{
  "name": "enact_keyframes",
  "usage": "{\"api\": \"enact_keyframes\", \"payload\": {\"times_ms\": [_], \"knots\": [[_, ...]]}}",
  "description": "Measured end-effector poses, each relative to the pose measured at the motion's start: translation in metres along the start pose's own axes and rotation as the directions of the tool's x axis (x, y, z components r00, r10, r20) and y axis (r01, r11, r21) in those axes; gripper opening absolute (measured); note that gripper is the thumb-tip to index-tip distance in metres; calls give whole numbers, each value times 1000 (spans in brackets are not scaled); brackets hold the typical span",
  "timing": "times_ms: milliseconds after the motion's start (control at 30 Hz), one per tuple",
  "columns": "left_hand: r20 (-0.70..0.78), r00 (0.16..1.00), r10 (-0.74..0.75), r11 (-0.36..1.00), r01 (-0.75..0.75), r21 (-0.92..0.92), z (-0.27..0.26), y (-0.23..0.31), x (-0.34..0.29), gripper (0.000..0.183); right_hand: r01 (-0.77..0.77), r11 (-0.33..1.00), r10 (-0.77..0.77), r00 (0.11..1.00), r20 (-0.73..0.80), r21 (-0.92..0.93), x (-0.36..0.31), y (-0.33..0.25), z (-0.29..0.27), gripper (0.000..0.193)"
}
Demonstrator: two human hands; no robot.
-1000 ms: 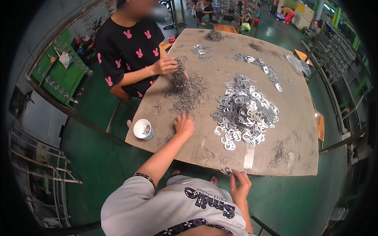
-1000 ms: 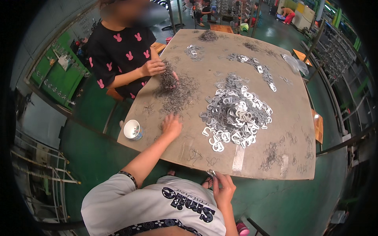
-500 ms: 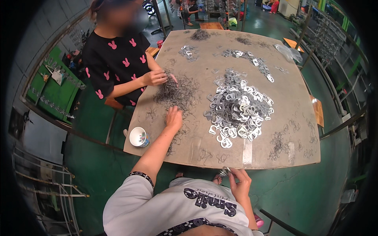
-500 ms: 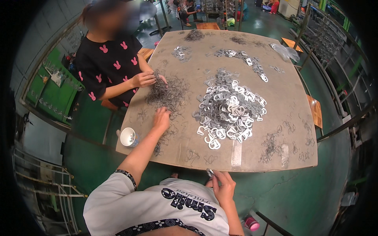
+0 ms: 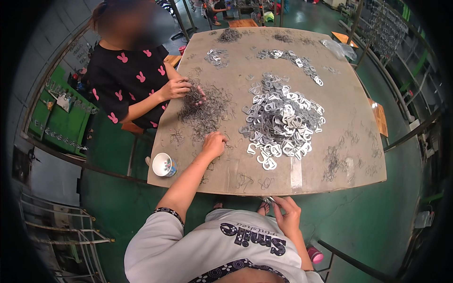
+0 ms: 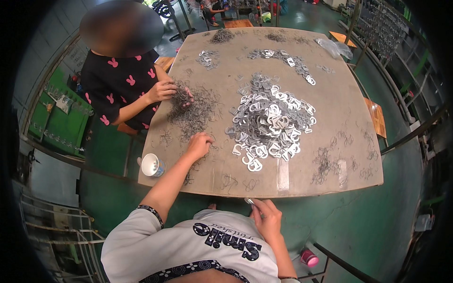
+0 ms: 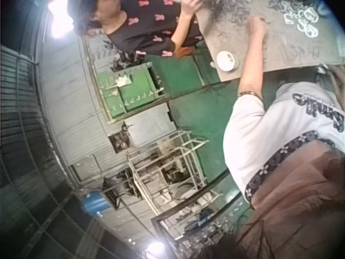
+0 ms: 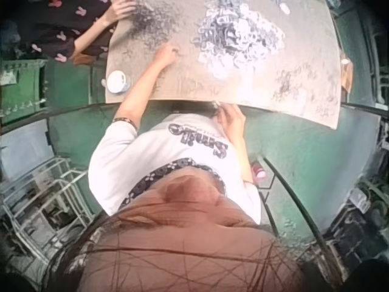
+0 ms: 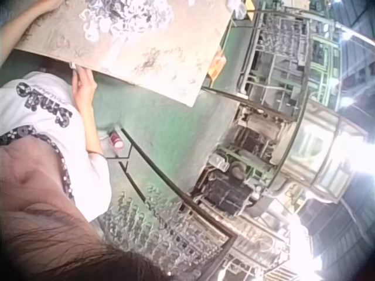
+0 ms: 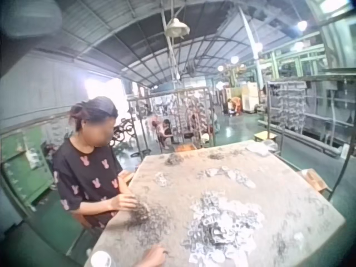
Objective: The person picks up small metal hooks from a table, sorts them, and hangs them onto a metal wire rack.
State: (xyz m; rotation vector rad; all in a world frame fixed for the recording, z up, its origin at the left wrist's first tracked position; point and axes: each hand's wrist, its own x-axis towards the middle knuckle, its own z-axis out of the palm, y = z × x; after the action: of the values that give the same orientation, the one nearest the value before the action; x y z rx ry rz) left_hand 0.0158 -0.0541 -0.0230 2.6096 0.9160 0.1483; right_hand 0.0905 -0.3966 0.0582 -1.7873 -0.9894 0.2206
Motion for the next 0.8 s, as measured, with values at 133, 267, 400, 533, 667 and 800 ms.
{"api": "enact_keyframes", "payload": {"times_ms": [133,267,400,533,667,800], "knots": [[-62,997,49,998,-51,-21,7,15,3,11,9,1000,-9,1000,13,-12,4,-4,-1,19],[-140,978,154,980,-133,150,32,34,9,12,41,999,-40,999,24,-25,6,-1,1,19],[-80,987,142,945,-111,309,40,57,17,13,28,999,-28,1000,8,-39,1,1,0,19],[-28,998,57,942,-44,332,33,65,25,13,-72,997,72,997,40,-12,-4,2,-3,24],[11,995,-96,969,91,232,16,67,21,11,-78,997,78,997,17,-26,-7,2,-6,26],[184,965,-185,983,180,39,-3,74,-6,14,-98,995,98,995,1,-17,-11,8,-8,26]]}}
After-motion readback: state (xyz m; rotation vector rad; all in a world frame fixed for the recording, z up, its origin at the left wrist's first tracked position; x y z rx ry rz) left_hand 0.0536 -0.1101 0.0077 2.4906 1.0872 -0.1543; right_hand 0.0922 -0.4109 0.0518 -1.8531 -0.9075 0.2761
